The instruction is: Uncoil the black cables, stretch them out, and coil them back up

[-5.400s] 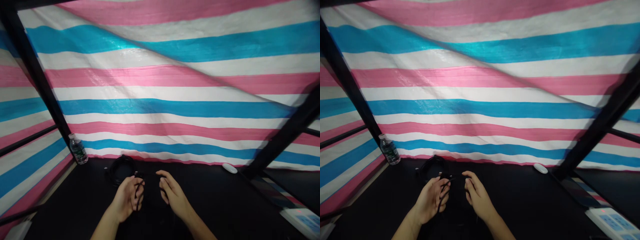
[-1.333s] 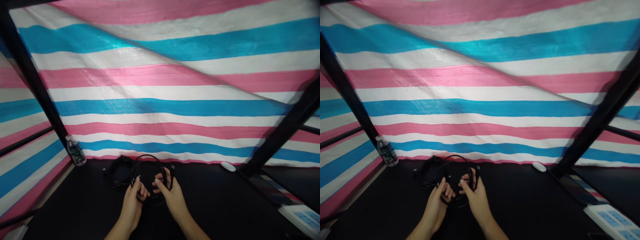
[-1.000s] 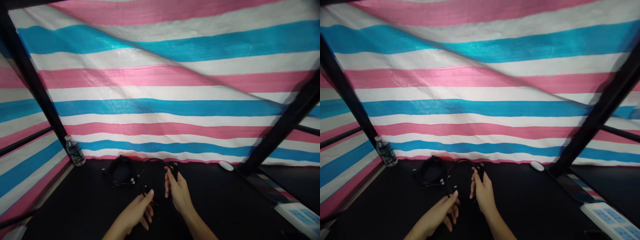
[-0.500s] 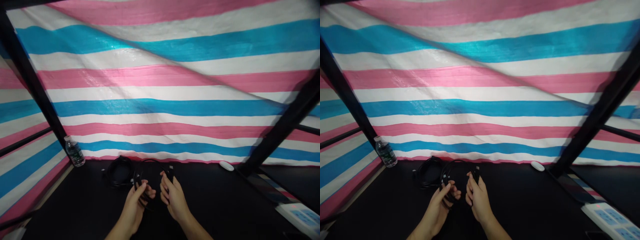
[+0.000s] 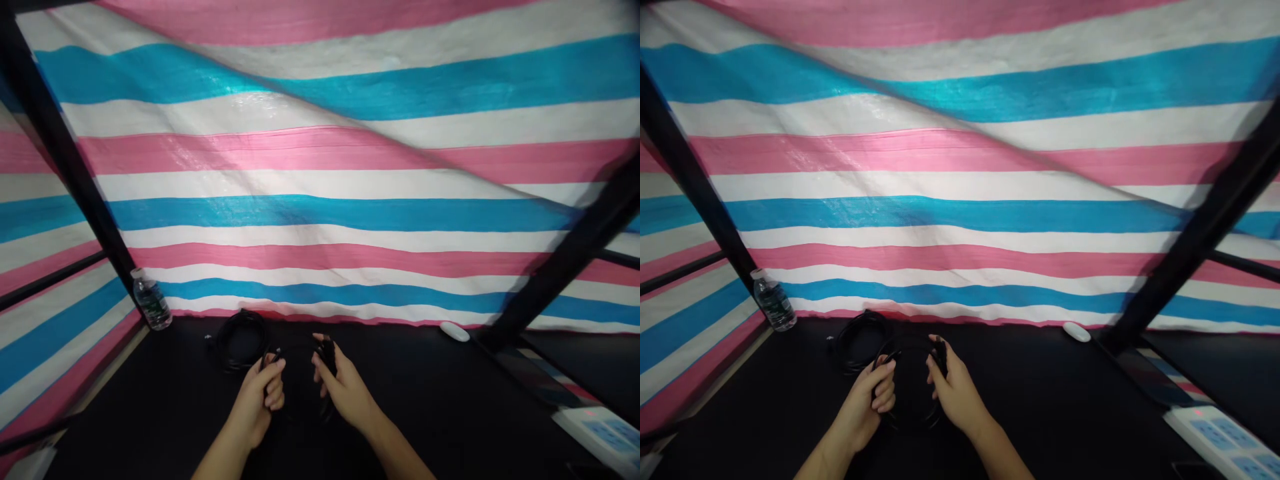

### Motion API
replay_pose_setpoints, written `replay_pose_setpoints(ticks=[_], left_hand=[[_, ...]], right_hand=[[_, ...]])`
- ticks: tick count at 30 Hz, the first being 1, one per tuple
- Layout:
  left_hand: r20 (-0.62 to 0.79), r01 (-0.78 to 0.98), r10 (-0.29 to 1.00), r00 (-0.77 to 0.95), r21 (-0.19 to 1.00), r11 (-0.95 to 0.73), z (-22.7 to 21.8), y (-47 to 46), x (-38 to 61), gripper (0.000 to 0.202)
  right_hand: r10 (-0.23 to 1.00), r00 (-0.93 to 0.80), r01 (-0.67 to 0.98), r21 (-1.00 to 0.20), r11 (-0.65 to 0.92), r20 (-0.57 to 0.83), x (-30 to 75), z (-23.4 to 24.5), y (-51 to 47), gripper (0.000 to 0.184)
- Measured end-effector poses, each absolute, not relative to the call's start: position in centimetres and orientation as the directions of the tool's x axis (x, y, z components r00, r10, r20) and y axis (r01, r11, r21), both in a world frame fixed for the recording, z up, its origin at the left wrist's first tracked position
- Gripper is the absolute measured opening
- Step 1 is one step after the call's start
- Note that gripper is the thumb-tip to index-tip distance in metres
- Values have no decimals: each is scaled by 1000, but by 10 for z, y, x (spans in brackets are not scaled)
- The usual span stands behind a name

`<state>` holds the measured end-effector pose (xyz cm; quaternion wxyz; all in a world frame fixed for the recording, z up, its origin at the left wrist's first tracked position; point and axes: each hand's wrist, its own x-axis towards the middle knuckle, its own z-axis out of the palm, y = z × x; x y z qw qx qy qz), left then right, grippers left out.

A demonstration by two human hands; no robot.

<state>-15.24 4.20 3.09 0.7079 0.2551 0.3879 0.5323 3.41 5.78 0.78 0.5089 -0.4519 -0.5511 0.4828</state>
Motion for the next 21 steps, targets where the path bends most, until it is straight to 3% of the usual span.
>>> replay_pose_setpoints(ticks=[5, 8, 11, 16, 21], left_hand=[[-258, -456, 956, 138, 841, 293, 33, 42, -156, 39], [-259, -362, 953, 156, 883, 299, 33, 39, -153, 33], [-267, -274, 943, 199, 908, 316, 30, 37, -148, 28], [-259, -259, 941, 217, 915, 311, 25, 37, -145, 25], [-248, -426, 966, 78, 867, 257, 25, 40, -143, 29]], right_hand=[[959, -176, 135, -960, 246, 221, 49, 12, 59, 46], [934, -196, 249, -906, 343, 299, 54, 16, 58, 23], [927, -240, 297, -888, 351, 287, 53, 20, 56, 11], [942, -241, 266, -917, 296, 235, 46, 21, 55, 16], [982, -171, 6, -997, 82, 79, 41, 20, 57, 32]])
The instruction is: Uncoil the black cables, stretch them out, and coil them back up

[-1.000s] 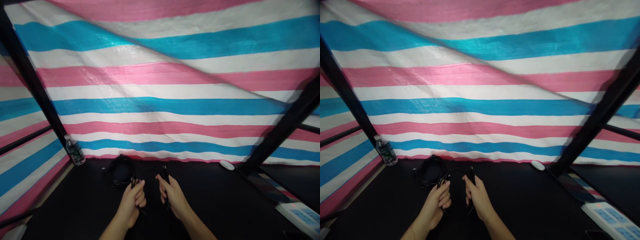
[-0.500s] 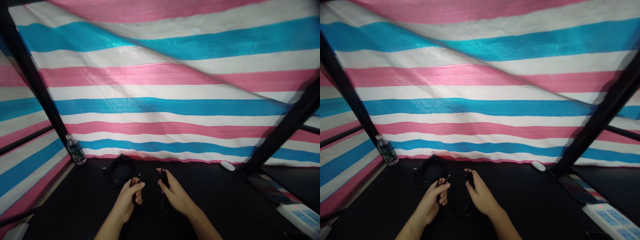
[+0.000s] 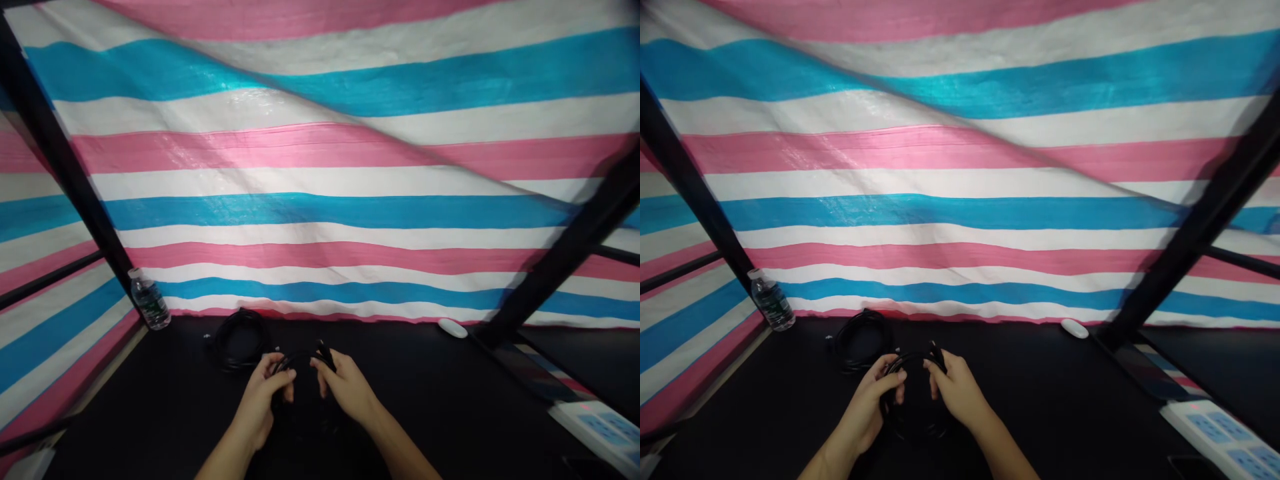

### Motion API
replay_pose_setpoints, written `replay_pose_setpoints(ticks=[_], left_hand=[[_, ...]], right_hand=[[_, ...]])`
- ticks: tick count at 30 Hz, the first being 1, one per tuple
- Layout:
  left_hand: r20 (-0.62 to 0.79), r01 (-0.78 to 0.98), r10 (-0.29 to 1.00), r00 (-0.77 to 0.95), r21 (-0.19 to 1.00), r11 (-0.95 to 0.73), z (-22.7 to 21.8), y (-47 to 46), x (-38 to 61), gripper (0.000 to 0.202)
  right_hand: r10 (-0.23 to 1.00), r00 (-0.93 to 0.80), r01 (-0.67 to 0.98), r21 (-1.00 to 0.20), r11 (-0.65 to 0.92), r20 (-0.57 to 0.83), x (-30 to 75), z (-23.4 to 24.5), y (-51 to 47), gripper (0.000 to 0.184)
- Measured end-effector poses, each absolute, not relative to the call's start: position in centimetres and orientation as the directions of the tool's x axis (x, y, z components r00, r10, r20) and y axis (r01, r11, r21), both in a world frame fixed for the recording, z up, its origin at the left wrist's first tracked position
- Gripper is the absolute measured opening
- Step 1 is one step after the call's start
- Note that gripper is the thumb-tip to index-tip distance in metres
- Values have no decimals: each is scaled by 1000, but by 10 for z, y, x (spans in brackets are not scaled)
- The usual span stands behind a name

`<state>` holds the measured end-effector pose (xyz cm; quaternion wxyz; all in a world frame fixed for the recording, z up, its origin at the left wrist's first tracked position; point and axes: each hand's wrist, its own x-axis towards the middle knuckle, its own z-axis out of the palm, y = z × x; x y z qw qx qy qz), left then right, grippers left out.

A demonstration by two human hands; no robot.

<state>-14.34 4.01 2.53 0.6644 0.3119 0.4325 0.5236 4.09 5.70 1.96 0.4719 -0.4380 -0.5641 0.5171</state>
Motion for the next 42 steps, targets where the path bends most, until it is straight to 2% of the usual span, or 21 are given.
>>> replay_pose_setpoints(ticks=[3, 8, 10, 12, 15, 18, 21, 24, 27, 28, 33, 37, 40, 42], left_hand=[[-329, -527, 944, 25, 798, 292, 23, 40, -141, 37], [-460, -551, 879, 126, 705, 448, 18, 38, -138, 29], [-441, -601, 888, 132, 677, 425, 20, 37, -139, 28], [-358, -700, 931, 73, 646, 304, 24, 38, -141, 28], [-276, -790, 961, -11, 591, 161, 30, 39, -146, 28], [-307, -756, 951, 37, 613, 227, 30, 40, -148, 34], [-314, -698, 943, 107, 651, 296, 25, 39, -147, 45], [-349, -647, 925, 151, 672, 359, 21, 40, -145, 40], [-443, -587, 881, 167, 673, 450, 17, 40, -142, 16], [-468, -578, 868, 162, 668, 468, 16, 41, -141, 14], [-507, -599, 854, 117, 650, 468, 15, 44, -139, 19], [-551, -660, 829, 90, 591, 464, 21, 45, -140, 38], [-527, -669, 820, 223, 530, 522, 23, 41, -138, 55], [-482, -657, 816, 318, 509, 557, 23, 39, -135, 54]], right_hand=[[988, -151, -101, -995, 13, 28, 39, 17, 59, 40], [991, -106, -270, -957, -106, -80, 39, 12, 64, 52], [992, -81, -312, -943, -118, -98, 41, 13, 66, 53], [990, -84, -331, -933, -139, -117, 43, 16, 66, 52], [965, -191, -289, -929, -231, -180, 46, 22, 62, 47], [911, -326, -187, -927, -324, -253, 47, 24, 57, 41], [876, -390, -108, -930, -351, -285, 47, 22, 55, 35], [887, -361, -81, -937, -338, -289, 49, 17, 58, 32], [924, -262, -119, -941, -316, -277, 51, 10, 65, 34], [936, -225, -143, -941, -308, -272, 51, 8, 68, 36], [981, -43, -326, -925, -194, -190, 52, 5, 75, 48], [981, 164, -478, -878, -10, -101, 55, 14, 75, 50], [966, 246, -532, -844, 64, -82, 55, 19, 74, 47], [968, 235, -543, -838, 53, -91, 53, 19, 74, 47]])
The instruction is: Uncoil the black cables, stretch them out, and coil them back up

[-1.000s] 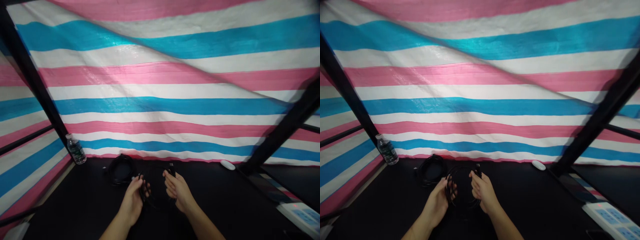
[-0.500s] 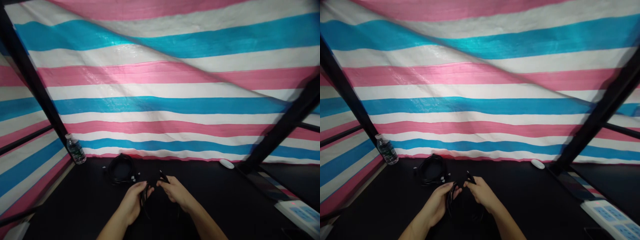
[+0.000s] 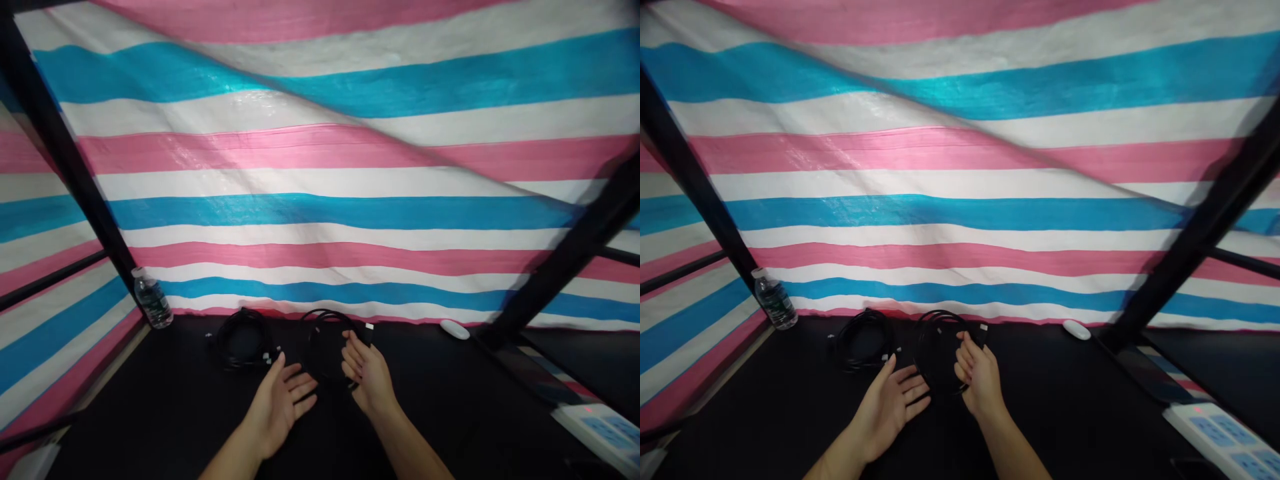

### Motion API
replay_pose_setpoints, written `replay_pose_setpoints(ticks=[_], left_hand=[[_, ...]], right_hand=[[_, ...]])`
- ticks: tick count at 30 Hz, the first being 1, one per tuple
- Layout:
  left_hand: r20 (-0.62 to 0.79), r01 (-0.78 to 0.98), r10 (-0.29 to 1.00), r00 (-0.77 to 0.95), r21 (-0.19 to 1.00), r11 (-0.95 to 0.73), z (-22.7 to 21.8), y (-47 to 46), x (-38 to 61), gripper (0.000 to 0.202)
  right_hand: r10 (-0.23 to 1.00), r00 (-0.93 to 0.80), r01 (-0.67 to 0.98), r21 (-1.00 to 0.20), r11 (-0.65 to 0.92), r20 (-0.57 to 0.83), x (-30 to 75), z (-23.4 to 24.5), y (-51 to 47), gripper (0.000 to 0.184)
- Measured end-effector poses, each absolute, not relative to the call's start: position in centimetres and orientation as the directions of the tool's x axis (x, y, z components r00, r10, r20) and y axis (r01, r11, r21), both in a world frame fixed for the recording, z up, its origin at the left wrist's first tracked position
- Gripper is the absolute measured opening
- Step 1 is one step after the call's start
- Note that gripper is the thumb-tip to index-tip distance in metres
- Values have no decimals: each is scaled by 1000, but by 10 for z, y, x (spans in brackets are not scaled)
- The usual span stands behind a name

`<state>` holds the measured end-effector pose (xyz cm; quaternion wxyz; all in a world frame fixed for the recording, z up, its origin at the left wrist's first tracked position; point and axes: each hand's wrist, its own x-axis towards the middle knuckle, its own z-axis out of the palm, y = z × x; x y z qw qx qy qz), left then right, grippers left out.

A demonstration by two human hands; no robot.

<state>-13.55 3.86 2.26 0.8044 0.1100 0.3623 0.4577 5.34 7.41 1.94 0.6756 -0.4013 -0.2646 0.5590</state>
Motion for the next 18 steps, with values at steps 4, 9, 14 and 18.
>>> replay_pose_setpoints(ticks=[4, 9, 14, 18], left_hand=[[-411, -660, 843, 346, 532, 530, 18, 36, -133, 31], [-362, -681, 900, 242, 598, 424, 19, 34, -133, 26], [-342, -691, 912, 227, 604, 398, 27, 33, -132, 52], [-280, -550, 943, 180, 766, 333, 25, 33, -131, 41]], right_hand=[[980, 159, -511, -859, -23, -121, 47, 15, 73, 49], [985, 65, -349, -929, -126, -159, 38, 6, 71, 51], [982, 101, -180, -974, -138, -158, 36, -1, 71, 50], [985, 98, -109, -985, -132, -143, 34, 0, 70, 44]])
